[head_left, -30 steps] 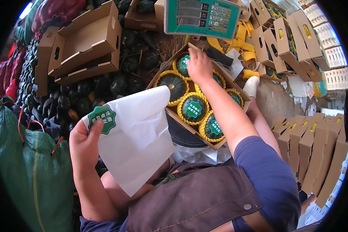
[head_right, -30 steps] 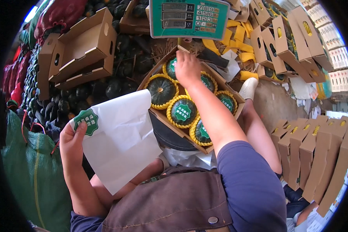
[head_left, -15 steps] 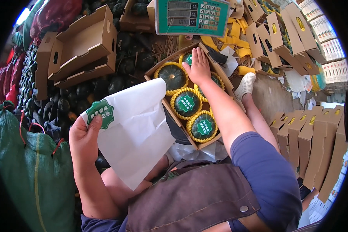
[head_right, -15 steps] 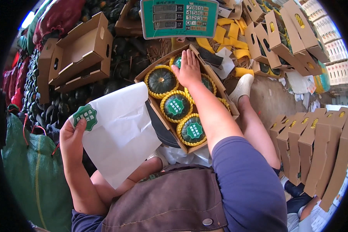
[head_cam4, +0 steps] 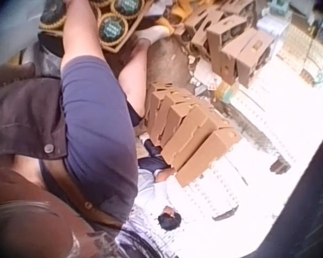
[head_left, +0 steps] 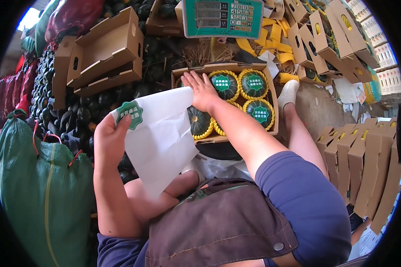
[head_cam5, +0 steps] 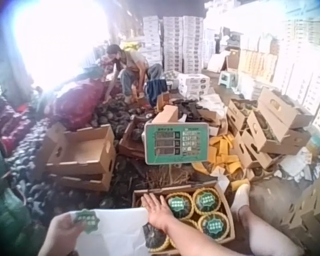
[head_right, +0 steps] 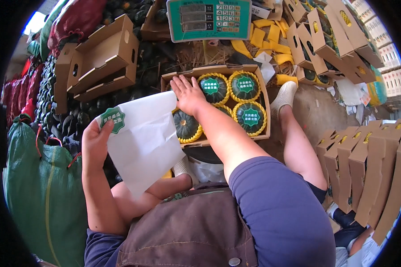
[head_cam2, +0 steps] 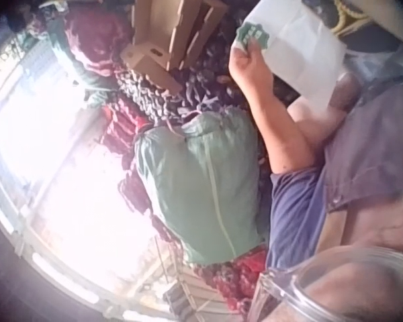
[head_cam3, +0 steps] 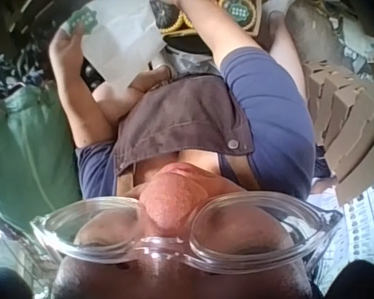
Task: The person places foam netting onto squash, puts them into a cardboard box, and applies adhesive stickers to the squash.
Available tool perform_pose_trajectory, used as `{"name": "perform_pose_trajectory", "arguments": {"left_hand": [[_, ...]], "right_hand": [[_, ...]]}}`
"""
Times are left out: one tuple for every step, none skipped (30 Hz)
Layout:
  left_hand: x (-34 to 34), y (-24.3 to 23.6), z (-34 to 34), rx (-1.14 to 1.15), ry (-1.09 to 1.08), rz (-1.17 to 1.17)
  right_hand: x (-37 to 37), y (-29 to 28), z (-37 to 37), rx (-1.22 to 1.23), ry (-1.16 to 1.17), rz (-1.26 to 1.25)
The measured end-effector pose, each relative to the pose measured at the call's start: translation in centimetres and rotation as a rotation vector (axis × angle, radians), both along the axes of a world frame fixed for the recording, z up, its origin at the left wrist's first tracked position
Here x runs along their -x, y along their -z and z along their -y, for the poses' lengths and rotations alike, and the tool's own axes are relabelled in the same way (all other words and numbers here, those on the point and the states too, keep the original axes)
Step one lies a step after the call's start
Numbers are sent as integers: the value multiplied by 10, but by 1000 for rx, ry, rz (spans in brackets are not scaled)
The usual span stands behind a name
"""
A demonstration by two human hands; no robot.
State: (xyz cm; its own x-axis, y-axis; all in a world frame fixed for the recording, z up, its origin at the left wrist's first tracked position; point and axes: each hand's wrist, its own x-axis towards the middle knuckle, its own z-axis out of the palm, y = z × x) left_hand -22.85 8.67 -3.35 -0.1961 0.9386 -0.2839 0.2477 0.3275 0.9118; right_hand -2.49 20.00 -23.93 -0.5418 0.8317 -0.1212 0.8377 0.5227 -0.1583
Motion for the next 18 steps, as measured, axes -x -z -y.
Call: {"name": "perform_pose_trajectory", "arguments": {"left_hand": [[4,6,0,-14,30,-25],[4,9,-1,-29,50,21],[4,8,-1,-46,63,58],[-1,4,0,-51,72,52],[-1,4,1,-49,83,15],[-3,7,1,-83,135,-60],[-5,9,1,-111,181,-131],[-12,5,3,-89,206,-172],[-16,2,5,-77,239,-174],[-20,1,9,-85,252,-137],[-24,-2,11,-104,269,-102],[-31,-5,12,-158,301,-70],[-37,-10,12,-152,315,-117],[-40,-13,13,-132,315,-136],[-43,-16,14,-111,313,-156],[-45,-23,14,-79,298,-90],[-46,-22,16,-78,295,-80],[-46,-21,17,-106,340,-101]], "right_hand": [[3,5,4,-17,37,-14],[1,3,5,-38,45,-2],[1,-6,4,2,52,5],[-2,-14,1,87,110,-68],[-9,-32,0,175,166,-137],[-28,-52,-14,227,177,-361],[-42,-70,-26,286,181,-580],[-40,-83,-16,148,270,-1106],[-40,-122,-5,144,121,-1172],[-33,-154,12,215,-16,-1165],[-22,-176,27,275,-154,-1156],[-20,-184,39,139,-216,-1152],[-18,-191,48,4,-279,-1144],[-19,-196,53,-86,-256,-1143],[-20,-200,56,-215,-301,-1093],[-24,-207,61,-151,-271,-1040],[-27,-212,69,-80,-235,-980],[-27,-211,74,-74,-239,-971]]}}
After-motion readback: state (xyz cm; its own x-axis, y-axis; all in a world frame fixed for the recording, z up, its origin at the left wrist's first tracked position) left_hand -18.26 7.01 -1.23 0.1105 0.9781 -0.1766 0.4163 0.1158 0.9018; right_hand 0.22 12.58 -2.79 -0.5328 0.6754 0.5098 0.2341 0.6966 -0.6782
